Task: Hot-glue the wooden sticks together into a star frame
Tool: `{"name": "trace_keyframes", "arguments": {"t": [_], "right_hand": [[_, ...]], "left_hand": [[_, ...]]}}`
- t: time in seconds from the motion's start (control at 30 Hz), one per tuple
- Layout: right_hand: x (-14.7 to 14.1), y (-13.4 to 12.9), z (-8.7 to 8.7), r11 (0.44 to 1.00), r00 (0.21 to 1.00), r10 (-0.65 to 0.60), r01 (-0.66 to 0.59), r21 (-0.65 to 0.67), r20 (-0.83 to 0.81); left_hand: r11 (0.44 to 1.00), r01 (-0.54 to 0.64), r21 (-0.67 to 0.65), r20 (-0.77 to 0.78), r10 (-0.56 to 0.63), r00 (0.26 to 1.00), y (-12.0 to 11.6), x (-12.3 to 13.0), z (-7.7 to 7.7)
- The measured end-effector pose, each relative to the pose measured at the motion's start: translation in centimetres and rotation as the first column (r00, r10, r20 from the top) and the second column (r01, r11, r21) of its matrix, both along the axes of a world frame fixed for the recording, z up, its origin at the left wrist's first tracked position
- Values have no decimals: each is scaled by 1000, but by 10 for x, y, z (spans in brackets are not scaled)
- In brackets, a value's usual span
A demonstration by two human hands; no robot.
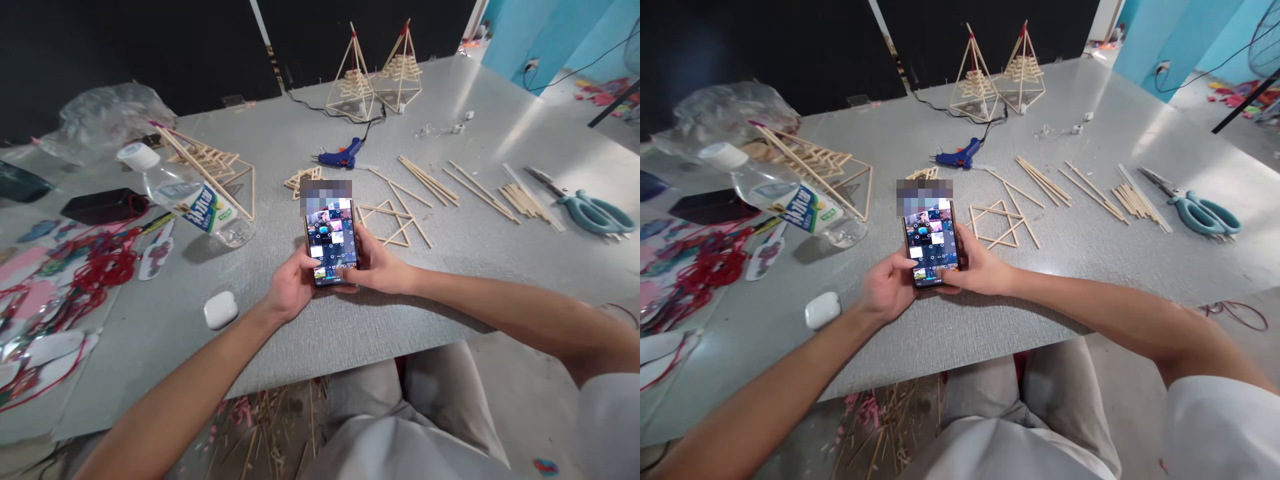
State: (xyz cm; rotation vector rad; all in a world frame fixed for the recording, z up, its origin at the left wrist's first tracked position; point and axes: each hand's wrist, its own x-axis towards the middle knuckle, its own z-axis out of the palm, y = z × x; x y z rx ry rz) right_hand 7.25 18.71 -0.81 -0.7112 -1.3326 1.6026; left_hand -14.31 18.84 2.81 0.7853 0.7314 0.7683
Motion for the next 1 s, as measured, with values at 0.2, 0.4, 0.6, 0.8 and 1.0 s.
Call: {"name": "trace_keyframes", "arguments": {"t": [0.2, 0.4, 0.6, 0.8, 1.0], "right_hand": [[-1, 0, 8, 998, 997, -68, 68, -12, 20], [0, -2, 11, 997, 998, -63, 64, -32, 15], [-1, 0, 5, 1000, 1000, 0, 0, 0, -25], [-1, 1, 5, 998, 998, -54, 55, -8, 20], [1, 0, 15, 994, 992, -110, 111, -12, 59]], "left_hand": [[999, -32, -44, -46, 30, 999, -2, 1, 3], [999, -25, -19, -35, 25, 999, -1, 2, 3], [1000, 2, -12, -25, -2, 1000, 0, -1, 1], [1000, 22, -21, 4, -22, 1000, 2, -4, -3], [1000, -4, -21, -19, 4, 1000, 1, -2, 0]]}}
